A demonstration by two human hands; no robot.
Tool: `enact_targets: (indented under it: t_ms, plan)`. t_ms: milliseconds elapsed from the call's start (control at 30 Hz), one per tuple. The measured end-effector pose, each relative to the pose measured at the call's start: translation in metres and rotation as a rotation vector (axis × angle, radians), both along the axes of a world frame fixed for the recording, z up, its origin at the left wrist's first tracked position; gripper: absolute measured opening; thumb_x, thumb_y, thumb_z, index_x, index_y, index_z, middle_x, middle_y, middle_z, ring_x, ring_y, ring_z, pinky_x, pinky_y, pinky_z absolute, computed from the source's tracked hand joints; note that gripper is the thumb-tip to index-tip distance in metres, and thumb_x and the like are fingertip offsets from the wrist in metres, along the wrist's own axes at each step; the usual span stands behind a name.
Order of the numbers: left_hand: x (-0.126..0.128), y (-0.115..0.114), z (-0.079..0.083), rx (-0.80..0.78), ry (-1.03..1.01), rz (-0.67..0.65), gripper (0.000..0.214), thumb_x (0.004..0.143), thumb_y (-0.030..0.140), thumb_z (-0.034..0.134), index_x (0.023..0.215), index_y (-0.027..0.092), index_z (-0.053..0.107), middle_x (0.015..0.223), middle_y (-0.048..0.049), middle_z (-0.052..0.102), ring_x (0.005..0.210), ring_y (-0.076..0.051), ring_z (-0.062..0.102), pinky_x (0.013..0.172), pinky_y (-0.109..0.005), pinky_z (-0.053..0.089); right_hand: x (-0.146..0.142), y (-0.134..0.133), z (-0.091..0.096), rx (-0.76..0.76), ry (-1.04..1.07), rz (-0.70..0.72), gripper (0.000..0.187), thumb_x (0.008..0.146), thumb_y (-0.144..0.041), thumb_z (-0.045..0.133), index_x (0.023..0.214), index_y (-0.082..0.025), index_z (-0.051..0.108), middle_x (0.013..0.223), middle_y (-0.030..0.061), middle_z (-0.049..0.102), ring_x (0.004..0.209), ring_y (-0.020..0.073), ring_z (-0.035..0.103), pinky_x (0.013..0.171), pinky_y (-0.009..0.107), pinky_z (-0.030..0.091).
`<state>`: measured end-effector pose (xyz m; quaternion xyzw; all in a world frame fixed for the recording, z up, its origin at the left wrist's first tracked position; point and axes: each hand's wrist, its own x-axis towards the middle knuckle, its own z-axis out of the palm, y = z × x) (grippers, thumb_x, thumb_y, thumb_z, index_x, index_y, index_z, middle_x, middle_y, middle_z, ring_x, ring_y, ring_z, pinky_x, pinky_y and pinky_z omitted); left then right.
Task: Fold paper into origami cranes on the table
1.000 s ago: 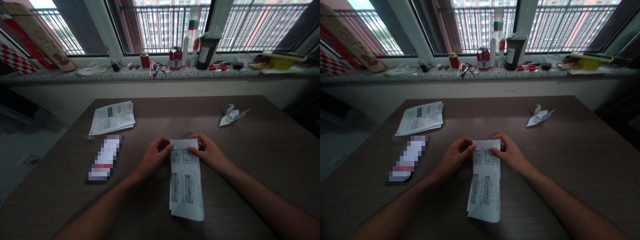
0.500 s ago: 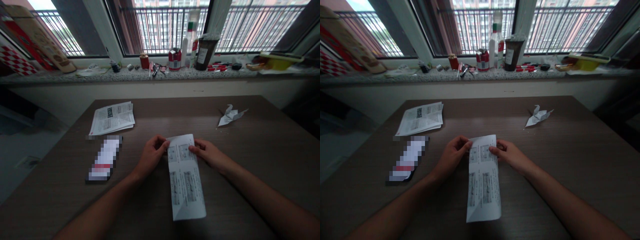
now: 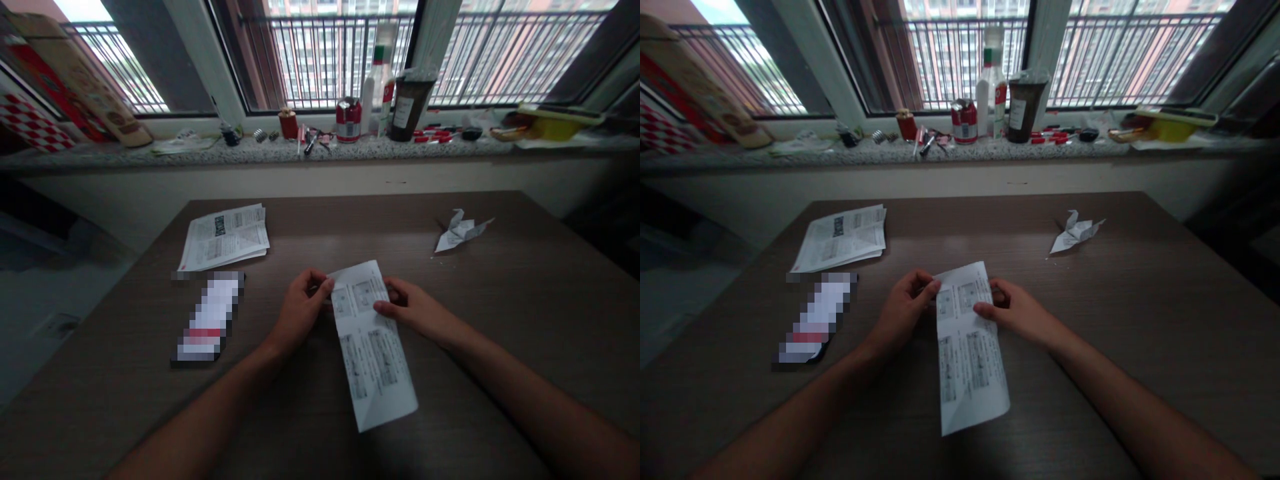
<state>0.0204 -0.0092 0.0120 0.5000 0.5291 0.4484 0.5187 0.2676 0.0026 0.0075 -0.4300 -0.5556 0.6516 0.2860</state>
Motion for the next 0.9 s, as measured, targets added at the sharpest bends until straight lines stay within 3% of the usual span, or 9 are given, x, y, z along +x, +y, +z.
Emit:
enact_targets:
  t_ms: [167, 533, 633, 767, 900]
  plan:
    - [-0.002, 0.002, 0.001, -0.005, -0.012, 0.024, 0.032, 0.093, 0.046, 0.069, 0.090, 0.019, 0.053, 0.098, -0.0050, 0.068, 0.088, -0.021, 0.070, 0.067, -0.030, 0.063, 0.000, -0.007, 0.004, -0.066, 0.028, 0.121, 0.047, 0.078, -0.032, 0.085, 0.119, -0.024, 0.064, 0.121, 0.0080, 0.076, 0.107, 0.0297, 0.074, 0.094, 0.049, 0.062]
    - [-0.004, 0.004, -0.005, -0.002, -0.019, 0.023, 0.032, 0.092, 0.048, 0.070, 0.093, 0.020, 0.054, 0.096, -0.0048, 0.066, 0.091, -0.024, 0.071, 0.065, -0.032, 0.063, 0.003, -0.005, -0.006, 0.119, -0.123, 0.063, 0.050, 0.078, -0.031, 0.085, 0.122, -0.024, 0.062, 0.118, 0.0089, 0.075, 0.103, 0.0302, 0.074, 0.087, 0.048, 0.063]
    - [-0.002, 0.001, -0.001, 0.005, -0.014, -0.005, 0.033, 0.093, 0.048, 0.069, 0.091, 0.020, 0.052, 0.095, -0.0033, 0.066, 0.085, -0.021, 0.071, 0.066, -0.033, 0.064, 0.003, -0.003, -0.003, 0.074, -0.088, 0.027, 0.045, 0.081, -0.040, 0.083, 0.118, -0.024, 0.063, 0.115, 0.0091, 0.076, 0.101, 0.0294, 0.074, 0.086, 0.047, 0.063]
    - [0.005, -0.006, 0.006, 0.015, 0.013, -0.067, 0.030, 0.095, 0.046, 0.067, 0.089, 0.019, 0.053, 0.090, -0.0022, 0.067, 0.078, -0.019, 0.070, 0.063, -0.030, 0.062, 0.000, 0.001, -0.001, 0.030, 0.022, -0.112, 0.036, 0.093, -0.055, 0.066, 0.112, -0.024, 0.067, 0.109, 0.0104, 0.077, 0.097, 0.0281, 0.074, 0.083, 0.043, 0.062]
    - [0.010, -0.012, 0.008, 0.013, 0.041, -0.112, 0.028, 0.095, 0.044, 0.067, 0.088, 0.019, 0.054, 0.086, -0.0024, 0.068, 0.078, -0.019, 0.071, 0.067, -0.030, 0.061, -0.002, 0.001, 0.002, -0.001, 0.030, -0.160, 0.037, 0.091, -0.056, 0.068, 0.109, -0.024, 0.071, 0.106, 0.0107, 0.078, 0.092, 0.0281, 0.075, 0.076, 0.041, 0.063]
